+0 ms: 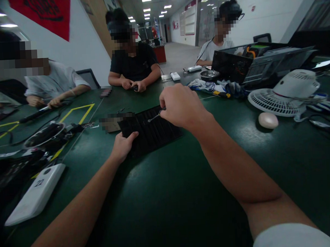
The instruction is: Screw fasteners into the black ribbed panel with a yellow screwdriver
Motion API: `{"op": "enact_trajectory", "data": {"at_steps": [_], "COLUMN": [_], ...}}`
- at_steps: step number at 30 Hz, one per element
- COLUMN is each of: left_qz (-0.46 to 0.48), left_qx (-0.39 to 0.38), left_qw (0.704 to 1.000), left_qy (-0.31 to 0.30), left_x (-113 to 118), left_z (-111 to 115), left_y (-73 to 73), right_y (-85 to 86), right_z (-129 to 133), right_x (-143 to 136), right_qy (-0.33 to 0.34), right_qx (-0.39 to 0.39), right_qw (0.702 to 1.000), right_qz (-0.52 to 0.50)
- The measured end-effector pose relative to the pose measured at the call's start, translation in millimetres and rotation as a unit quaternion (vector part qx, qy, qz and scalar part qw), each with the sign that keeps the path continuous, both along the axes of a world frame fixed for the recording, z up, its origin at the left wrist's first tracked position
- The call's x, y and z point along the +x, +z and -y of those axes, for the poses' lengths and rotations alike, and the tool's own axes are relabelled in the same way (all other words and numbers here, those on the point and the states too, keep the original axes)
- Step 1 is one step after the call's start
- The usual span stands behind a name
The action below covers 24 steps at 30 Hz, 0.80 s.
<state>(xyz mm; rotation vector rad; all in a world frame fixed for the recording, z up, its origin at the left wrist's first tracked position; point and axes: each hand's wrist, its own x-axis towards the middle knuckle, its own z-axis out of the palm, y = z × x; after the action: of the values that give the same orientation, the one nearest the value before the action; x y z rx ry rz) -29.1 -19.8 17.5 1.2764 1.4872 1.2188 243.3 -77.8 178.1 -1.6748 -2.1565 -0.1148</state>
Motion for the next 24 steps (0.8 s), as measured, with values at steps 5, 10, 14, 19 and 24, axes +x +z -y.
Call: {"op": "enact_trajectory", "data": {"at_steps": [5,10,14,19,24], "left_qz": [0.015,0.018,0.026,0.025,0.018], "left_qx": [-0.004,-0.001,-0.003,-0.002,0.000], "left_qw": [1.000,1.000,1.000,1.000,1.000], "left_qy": [0.000,0.002,-0.011,-0.011,-0.004], "left_x": [1.2,0.5,0.3,-0.5,-2.0], "left_z": [0.6,0.3,0.8,-0.9,-3.3], "left_y": [0.6,-0.6,-0.3,-2.4,-5.0], "right_y": [-1.6,-0.4,0.7,1.6,3.4], "right_z": [0.0,2.2,2.1,2.0,2.4], "right_x": [0.3,-1.8,-3.4,-4.1,-4.4], "right_qy": [0.026,0.047,0.053,0.058,0.056], "right_qx": [0.003,0.003,0.006,0.008,0.008], "right_qw": [1.000,0.999,0.999,0.998,0.998], "right_qz": [-0.005,-0.008,-0.014,-0.014,-0.007]}}
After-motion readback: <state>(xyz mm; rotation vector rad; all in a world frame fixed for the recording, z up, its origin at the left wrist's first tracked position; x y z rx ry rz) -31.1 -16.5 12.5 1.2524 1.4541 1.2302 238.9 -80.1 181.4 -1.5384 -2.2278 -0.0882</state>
